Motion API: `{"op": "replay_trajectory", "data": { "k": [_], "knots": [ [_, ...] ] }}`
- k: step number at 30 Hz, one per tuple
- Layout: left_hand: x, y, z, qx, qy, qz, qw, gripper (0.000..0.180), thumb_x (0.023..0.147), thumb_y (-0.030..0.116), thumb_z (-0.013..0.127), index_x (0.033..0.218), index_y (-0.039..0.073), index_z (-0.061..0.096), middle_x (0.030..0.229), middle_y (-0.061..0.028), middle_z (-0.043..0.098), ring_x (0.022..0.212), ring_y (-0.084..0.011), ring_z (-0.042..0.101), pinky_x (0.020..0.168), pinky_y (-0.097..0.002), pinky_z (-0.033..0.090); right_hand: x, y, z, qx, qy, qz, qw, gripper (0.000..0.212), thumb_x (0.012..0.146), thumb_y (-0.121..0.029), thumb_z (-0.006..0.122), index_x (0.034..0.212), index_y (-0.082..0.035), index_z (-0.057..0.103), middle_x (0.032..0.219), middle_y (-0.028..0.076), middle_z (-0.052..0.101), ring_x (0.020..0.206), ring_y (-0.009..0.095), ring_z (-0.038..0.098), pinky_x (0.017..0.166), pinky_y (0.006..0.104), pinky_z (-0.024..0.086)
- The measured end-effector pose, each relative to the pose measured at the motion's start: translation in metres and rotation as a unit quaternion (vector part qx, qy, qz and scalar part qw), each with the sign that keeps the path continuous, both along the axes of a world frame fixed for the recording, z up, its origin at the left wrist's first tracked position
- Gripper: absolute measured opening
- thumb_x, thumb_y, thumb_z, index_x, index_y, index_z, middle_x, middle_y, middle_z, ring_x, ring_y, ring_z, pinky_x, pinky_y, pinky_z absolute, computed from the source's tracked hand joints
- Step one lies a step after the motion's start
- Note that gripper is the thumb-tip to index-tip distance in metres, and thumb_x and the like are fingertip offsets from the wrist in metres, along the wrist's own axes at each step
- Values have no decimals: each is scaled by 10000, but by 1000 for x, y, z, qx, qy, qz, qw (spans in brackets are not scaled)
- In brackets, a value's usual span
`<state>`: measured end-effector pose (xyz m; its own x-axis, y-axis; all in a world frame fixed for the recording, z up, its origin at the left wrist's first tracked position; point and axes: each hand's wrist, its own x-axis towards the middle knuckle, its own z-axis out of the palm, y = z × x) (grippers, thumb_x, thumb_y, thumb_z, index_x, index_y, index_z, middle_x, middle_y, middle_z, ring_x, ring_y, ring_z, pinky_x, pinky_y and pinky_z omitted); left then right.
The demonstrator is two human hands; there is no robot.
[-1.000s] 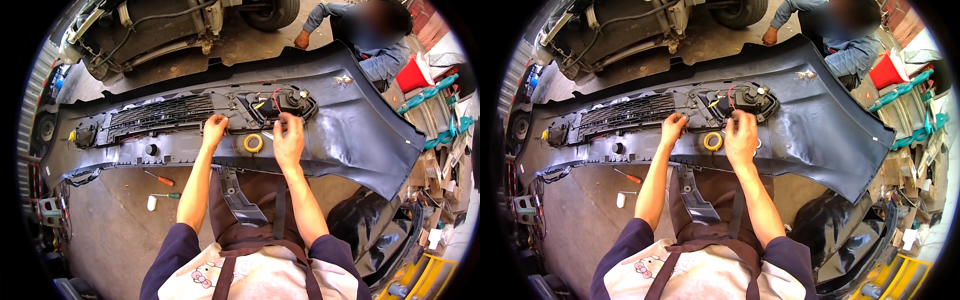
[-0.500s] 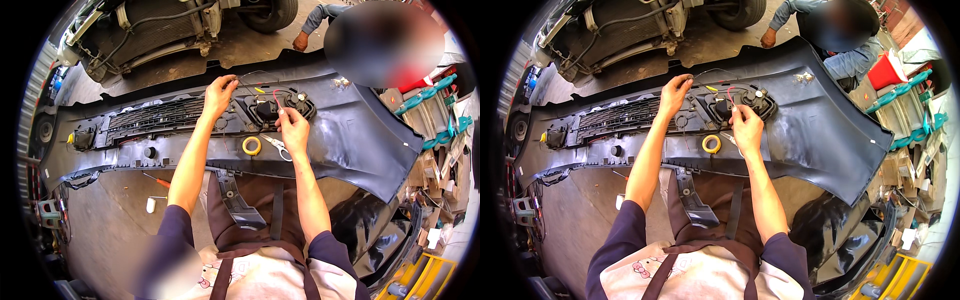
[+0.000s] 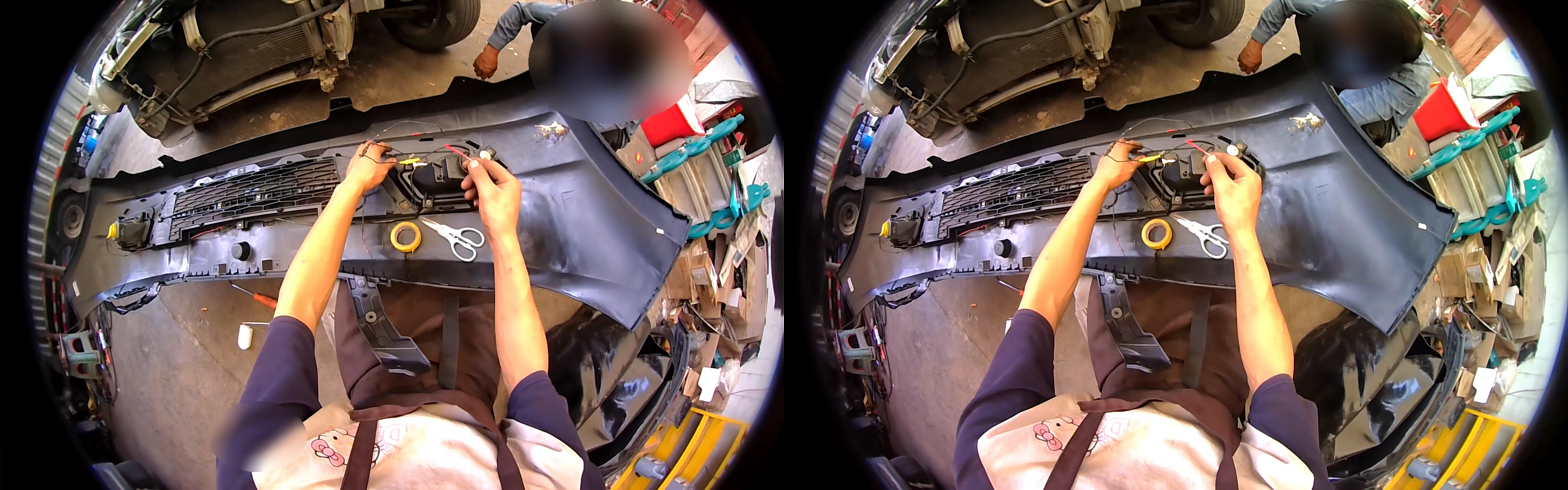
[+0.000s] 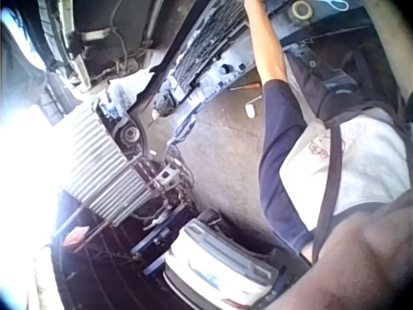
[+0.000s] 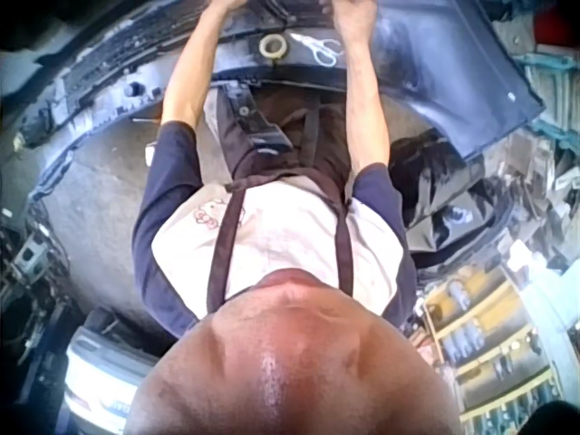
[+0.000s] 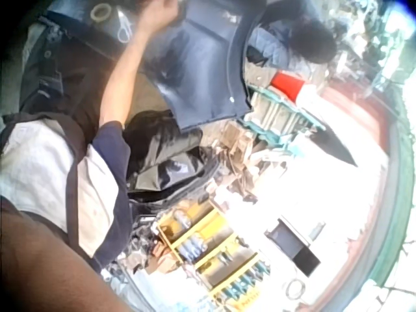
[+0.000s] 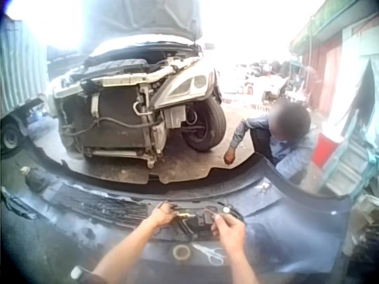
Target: The person repairs a car's electrical system by stripping wires with scissors and insulating connections with yellow tape. The task involves cutting wire insulation, twisting exposed strands, and wrapping the joints securely on a disassembled car bumper.
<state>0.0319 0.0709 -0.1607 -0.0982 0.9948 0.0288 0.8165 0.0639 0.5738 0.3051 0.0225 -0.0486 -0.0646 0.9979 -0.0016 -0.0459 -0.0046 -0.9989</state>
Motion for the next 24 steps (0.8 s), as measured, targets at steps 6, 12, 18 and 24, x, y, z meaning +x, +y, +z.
{"op": "replay_trajectory", "data": {
  "k": [6, 12, 18, 24],
  "knots": [
    [4, -19, 9, 57, 43, 19, 997, 284, 890, 258, 681, 1110, 84, 724, 1106, -160, 688, 1043, -336, 657, 898, -430, 515, 1, 1, -11, -8, 24, 9, 1000, 212, 963, -175, 647, 996, 15, 734, 732, 30, 661, 610, 83, 573, 569, 237, 464],
    [-12, -28, 29, -19, -71, -5, 997, 295, 867, 218, 708, 1125, 75, 722, 1004, -187, 710, 993, -357, 683, 853, -423, 531, 4, -11, -18, -11, 5, 11, 1000, 215, 963, -174, 650, 999, 23, 731, 735, 31, 662, 622, 80, 581, 577, 239, 473],
    [-24, -27, 24, 95, -70, 7, 993, 406, 926, 243, 689, 1243, -7, 651, 1141, -160, 705, 1000, -219, 682, 900, -328, 504, 4, -26, -35, -4, -61, 43, 997, 203, 950, -178, 669, 998, 3, 747, 722, 12, 666, 633, 63, 581, 578, 238, 466],
    [-15, -10, 51, -39, -310, 26, 949, 424, 1045, 362, 545, 1260, 10, 643, 1177, -75, 684, 934, -144, 665, 765, -288, 509, 6, -30, -45, -28, -43, 42, 998, 197, 950, -176, 672, 1011, -6, 751, 722, 4, 660, 624, 55, 563, 566, 231, 452]
  ]
}}
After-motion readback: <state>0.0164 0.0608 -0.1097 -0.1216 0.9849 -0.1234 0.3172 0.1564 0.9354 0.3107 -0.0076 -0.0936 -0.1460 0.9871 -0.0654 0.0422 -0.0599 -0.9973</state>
